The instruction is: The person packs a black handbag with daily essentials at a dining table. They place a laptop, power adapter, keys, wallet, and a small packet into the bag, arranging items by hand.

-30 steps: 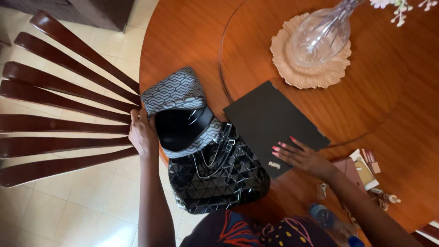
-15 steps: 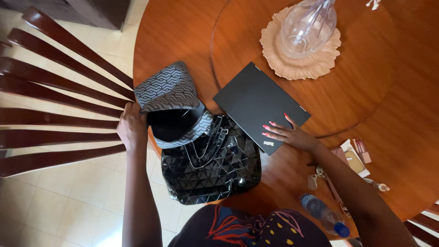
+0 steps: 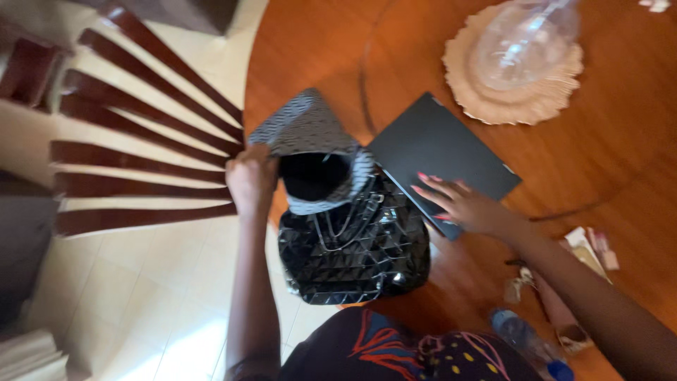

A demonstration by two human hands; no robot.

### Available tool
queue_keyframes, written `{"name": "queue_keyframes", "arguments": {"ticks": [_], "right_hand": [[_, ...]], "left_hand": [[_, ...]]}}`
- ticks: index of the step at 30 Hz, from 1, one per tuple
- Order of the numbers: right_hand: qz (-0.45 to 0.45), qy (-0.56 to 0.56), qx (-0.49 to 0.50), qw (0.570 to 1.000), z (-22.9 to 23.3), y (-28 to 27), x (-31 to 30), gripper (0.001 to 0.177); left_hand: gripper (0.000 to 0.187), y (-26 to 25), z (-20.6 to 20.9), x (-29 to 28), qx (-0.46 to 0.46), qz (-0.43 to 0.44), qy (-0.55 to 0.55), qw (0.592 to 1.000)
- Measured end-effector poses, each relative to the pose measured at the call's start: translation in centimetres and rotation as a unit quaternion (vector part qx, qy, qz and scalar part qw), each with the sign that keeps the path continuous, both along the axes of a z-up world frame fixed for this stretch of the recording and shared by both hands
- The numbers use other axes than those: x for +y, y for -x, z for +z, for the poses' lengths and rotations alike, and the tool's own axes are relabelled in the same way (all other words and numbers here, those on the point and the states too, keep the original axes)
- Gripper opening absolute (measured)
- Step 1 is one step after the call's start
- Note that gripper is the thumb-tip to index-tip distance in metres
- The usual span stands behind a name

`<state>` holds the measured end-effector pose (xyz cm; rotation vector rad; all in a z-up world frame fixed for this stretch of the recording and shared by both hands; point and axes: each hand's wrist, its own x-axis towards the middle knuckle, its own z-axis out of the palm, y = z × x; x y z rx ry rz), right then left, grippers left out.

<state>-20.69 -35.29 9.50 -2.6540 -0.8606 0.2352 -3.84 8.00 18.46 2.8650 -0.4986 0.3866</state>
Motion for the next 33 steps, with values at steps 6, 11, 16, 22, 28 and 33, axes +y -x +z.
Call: {"name": "queue_keyframes", "arguments": {"ticks": [6,11,16,22,28,33], "right_hand": [[-0.320,-0.426,0.308,0.788,-4.2,-7.4,15.7,0.055],[-0.395,-0.512,0.396,0.653,-12.6,-13.6,20.7,0.051],[-0.345,-0.580,0.395,0.624,-17.5,-15.7,23.1,0.046],[-0.346,-0.578,0.360,0.645,-17.5,-18.9,24.6,0.041],[-0.333,-0.553,0.319,0.694,-15.4,-19.7,20.7,0.036],[-0.385,-0.568,0.383,0.618,-10.8,-13.1,18.4,0.032]], "left_hand": [[0.023,2.0,0.2,-2.9,-0.024,-0.032,0.039,0.998],[0.017,6.0,0.6,-5.5,0.011,-0.069,0.084,0.994],[0.022,8.9,0.8,-7.2,0.076,-0.099,0.183,0.975],[0.024,7.3,1.3,-6.2,0.067,-0.074,0.159,0.982],[0.020,5.0,2.6,-3.2,0.033,0.002,0.145,0.989],[0.019,3.7,3.0,-2.4,0.020,-0.017,0.125,0.992]]}}
